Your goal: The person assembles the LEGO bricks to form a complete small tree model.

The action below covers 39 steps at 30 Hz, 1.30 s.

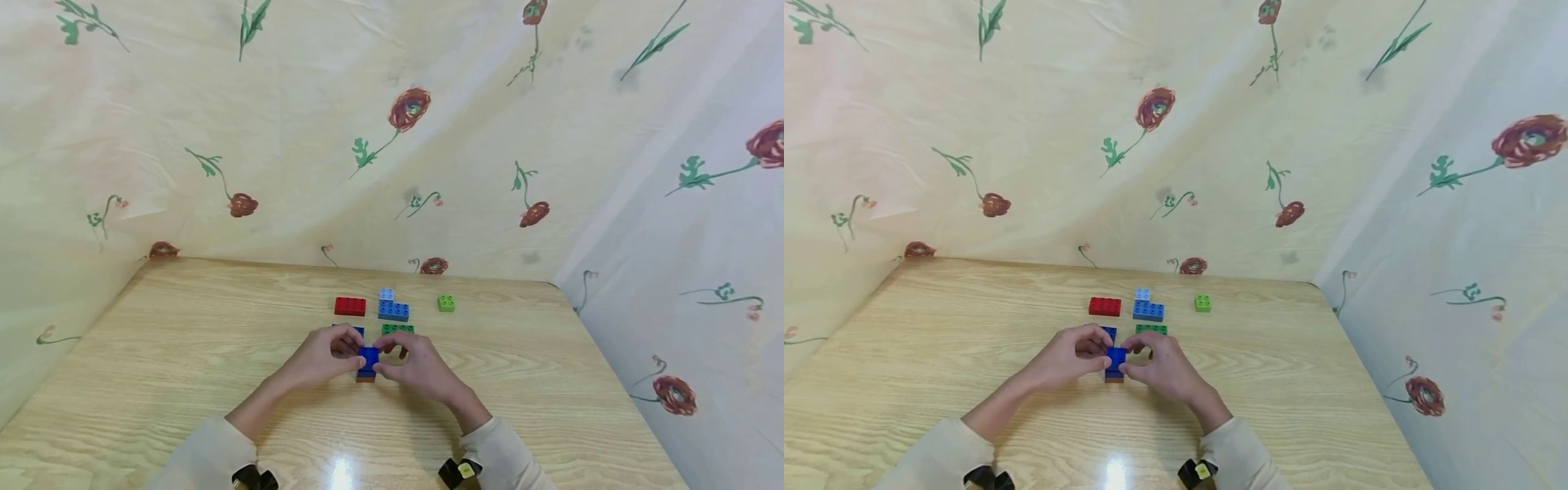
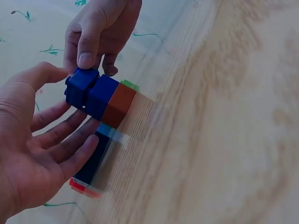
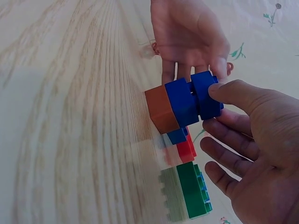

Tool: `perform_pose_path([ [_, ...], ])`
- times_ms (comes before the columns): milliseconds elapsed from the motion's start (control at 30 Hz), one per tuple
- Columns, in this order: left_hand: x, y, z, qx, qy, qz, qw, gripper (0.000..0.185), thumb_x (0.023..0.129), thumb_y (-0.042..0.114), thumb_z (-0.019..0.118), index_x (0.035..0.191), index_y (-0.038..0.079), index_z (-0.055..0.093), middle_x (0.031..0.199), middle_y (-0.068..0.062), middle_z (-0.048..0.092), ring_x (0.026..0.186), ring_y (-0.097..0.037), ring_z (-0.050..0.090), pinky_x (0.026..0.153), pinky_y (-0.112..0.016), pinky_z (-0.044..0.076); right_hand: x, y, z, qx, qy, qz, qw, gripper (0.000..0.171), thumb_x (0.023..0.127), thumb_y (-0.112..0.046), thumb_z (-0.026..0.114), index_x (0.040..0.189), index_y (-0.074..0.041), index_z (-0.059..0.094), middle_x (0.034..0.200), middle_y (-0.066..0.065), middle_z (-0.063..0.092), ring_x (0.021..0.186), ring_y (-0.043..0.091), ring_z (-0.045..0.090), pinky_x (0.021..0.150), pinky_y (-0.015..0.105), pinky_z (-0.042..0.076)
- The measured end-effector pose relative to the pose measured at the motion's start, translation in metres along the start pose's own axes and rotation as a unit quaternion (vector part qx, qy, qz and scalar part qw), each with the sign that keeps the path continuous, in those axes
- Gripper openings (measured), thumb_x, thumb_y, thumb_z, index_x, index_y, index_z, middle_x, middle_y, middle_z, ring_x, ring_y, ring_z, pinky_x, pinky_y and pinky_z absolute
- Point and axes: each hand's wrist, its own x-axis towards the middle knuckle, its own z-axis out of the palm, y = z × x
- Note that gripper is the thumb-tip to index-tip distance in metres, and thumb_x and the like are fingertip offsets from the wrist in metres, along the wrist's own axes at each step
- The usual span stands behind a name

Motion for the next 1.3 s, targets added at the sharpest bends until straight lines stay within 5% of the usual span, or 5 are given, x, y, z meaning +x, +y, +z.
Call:
perform_pose_path([
  [733, -0.0016, 0.0004, -0.0078, -0.036, -0.033, 0.021, 0.9986, 0.023, 0.084, 0.031, 0.075, 0.101, 0.02, 0.063, 0.104, -0.002, 0.066, 0.094, -0.015, 0.068, 0.078, -0.025, 0.057, 0.0019, -0.0001, 0.0003, -0.008, -0.013, 0.017, 1.0, 0.027, 0.085, -0.032, 0.074, 0.111, -0.024, 0.068, 0.104, -0.014, 0.066, 0.098, 0.016, 0.06, 0.081, 0.037, 0.052],
  [1300, -0.001, -0.0009, -0.0096, -0.042, -0.038, 0.001, 0.9984, 0.02, 0.085, 0.031, 0.074, 0.1, 0.021, 0.065, 0.106, -0.001, 0.067, 0.096, -0.015, 0.067, 0.079, -0.025, 0.057, 0.001, 0.001, 0.0021, 0.002, -0.02, 0.019, 1.0, 0.026, 0.087, -0.036, 0.071, 0.111, -0.026, 0.066, 0.105, -0.015, 0.065, 0.098, 0.013, 0.059, 0.081, 0.031, 0.048],
])
